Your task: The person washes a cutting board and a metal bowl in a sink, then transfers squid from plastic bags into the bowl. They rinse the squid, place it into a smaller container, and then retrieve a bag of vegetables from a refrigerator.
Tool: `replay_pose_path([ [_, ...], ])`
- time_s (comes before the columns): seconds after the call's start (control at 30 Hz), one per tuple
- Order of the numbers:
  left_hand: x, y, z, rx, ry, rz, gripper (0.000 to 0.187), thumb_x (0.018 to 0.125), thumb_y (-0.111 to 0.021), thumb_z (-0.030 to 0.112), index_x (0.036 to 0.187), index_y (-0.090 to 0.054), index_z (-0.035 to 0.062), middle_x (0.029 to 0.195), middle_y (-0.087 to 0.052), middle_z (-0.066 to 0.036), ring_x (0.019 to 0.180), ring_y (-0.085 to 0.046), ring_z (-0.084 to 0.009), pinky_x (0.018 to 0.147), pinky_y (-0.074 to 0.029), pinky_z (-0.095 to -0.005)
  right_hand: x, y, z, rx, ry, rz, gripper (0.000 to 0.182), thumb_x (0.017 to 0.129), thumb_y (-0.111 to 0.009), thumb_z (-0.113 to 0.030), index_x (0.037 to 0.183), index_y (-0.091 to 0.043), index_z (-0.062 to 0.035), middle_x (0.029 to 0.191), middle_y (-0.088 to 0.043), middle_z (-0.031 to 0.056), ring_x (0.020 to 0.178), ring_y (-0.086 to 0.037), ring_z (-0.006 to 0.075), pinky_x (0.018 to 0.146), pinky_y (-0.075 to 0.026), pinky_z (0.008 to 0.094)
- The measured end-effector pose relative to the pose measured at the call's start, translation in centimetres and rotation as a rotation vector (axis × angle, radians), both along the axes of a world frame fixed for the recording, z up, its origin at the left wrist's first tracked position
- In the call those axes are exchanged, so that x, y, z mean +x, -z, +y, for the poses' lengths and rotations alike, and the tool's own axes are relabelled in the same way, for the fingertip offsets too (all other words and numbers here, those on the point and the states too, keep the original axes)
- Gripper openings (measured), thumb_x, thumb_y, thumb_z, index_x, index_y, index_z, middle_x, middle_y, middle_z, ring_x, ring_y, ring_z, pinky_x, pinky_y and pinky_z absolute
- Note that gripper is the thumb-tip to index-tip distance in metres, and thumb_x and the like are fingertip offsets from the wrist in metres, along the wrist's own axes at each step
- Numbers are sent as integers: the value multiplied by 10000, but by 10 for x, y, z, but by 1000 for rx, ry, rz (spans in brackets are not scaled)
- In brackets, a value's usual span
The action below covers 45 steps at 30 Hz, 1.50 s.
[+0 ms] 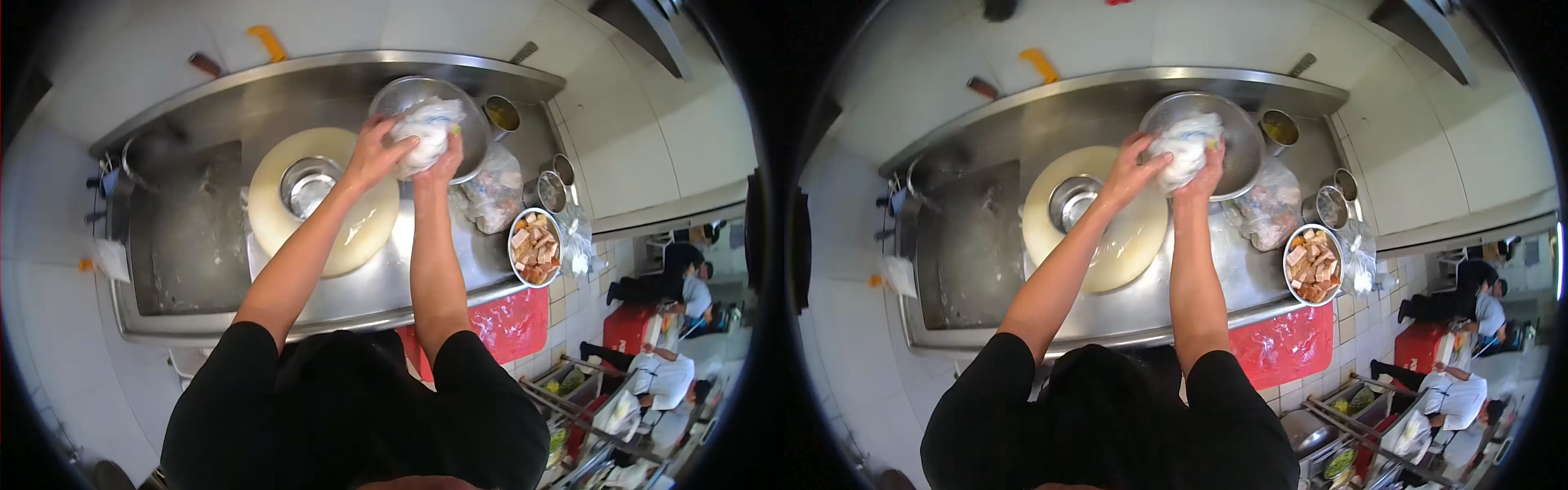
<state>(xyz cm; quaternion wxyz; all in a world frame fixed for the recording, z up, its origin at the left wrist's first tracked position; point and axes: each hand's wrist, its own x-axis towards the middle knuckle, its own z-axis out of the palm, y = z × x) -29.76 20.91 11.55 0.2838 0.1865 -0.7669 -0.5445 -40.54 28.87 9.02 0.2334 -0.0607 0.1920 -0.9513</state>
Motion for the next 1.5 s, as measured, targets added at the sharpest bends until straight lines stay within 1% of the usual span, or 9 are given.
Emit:
replay_pose_path([
  [0.17,-35,-12,11,85,-15,-183,486,835,-670,366,1071,-641,-58,905,-654,-174,821,-632,-259,750,-502,-370,-16,12,13,109,185,18,493,822,-529,-29,1299,-415,-83,1232,-496,168,1081,-545,321,909,-497,451],
  [0.27,-49,3,3,-223,-86,-230,407,829,-664,352,916,-697,-45,687,-670,-151,621,-644,-269,637,-510,-364,-23,15,19,101,174,-10,506,773,-578,-3,1254,-436,-74,1167,-516,160,1034,-556,286,907,-496,418],
  [0.4,-65,19,-14,595,-65,-53,345,878,-642,249,993,-607,-75,939,-671,-142,757,-647,-264,650,-519,-373,-35,19,30,92,166,-7,537,746,-586,30,1251,-434,-70,1150,-521,148,1020,-562,274,898,-500,400],
  [0.53,-64,1,-10,1126,109,111,179,943,-563,166,1014,-574,1,931,-619,-112,817,-612,-249,702,-513,-371,-52,38,42,149,111,49,546,729,-581,66,1238,-442,-73,1148,-520,144,1044,-559,281,912,-495,419],
  [0.93,-57,-21,0,934,247,-200,215,839,-706,131,965,-584,8,922,-626,-81,831,-625,-221,733,-519,-371,-15,32,86,455,-173,109,415,783,-642,-22,1177,-519,-58,1123,-579,125,1011,-581,226,803,-504,348],
  [1.03,-52,-10,8,236,176,-503,333,758,-756,106,1002,-592,-49,924,-638,-99,796,-642,-233,680,-527,-354,-13,42,80,831,-134,319,286,763,-687,-118,1022,-588,-49,1046,-607,141,951,-596,211,739,-499,330],
  [1.17,-31,5,26,-88,130,-486,308,683,-712,32,973,-644,-44,855,-681,-94,748,-642,-195,686,-514,-320,1,53,73,1328,227,887,219,718,-709,-171,839,-605,-21,942,-623,152,838,-607,225,743,-482,327],
  [1.4,9,35,14,512,18,-253,276,709,-691,-3,975,-625,-37,851,-662,-94,739,-625,-192,678,-504,-320,25,72,78,872,-75,503,187,768,-681,-99,923,-668,5,827,-653,76,736,-581,136,702,-467,253],
  [1.5,28,33,6,438,1,-332,290,710,-716,2,978,-611,-31,843,-644,-90,748,-615,-197,690,-505,-320,40,57,86,925,-199,373,171,809,-669,-90,938,-673,22,808,-646,36,706,-554,82,664,-456,232],
])
